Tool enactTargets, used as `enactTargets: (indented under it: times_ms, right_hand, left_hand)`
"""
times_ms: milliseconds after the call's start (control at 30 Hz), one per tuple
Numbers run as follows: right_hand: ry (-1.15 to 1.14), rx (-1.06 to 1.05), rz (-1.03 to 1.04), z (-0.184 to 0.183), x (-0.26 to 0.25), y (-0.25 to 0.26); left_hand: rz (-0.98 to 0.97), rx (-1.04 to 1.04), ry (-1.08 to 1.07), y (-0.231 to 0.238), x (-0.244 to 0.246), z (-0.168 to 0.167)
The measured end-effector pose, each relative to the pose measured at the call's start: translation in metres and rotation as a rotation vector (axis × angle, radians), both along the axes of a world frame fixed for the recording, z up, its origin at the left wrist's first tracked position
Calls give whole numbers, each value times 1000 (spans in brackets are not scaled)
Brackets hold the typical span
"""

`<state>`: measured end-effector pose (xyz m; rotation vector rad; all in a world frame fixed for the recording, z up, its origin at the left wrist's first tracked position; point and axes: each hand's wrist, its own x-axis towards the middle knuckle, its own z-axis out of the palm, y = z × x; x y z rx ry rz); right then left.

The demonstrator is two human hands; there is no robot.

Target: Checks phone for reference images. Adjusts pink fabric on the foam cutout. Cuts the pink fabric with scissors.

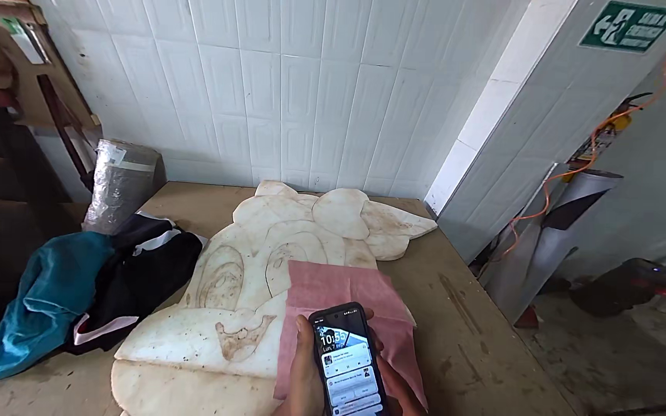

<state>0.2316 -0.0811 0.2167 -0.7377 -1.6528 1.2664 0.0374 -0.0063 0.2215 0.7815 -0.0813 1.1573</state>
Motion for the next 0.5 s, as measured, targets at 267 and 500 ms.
enactTargets:
  times_ms: [267,500]
  right_hand:
    - [25,64,-19,-7,-5,4]
    - [2,9,-19,-6,-2,1]
  left_hand:
    - [-17,-58,-43,5,-4,-7]
    - [-22,-72,-29,5,-2,-9]
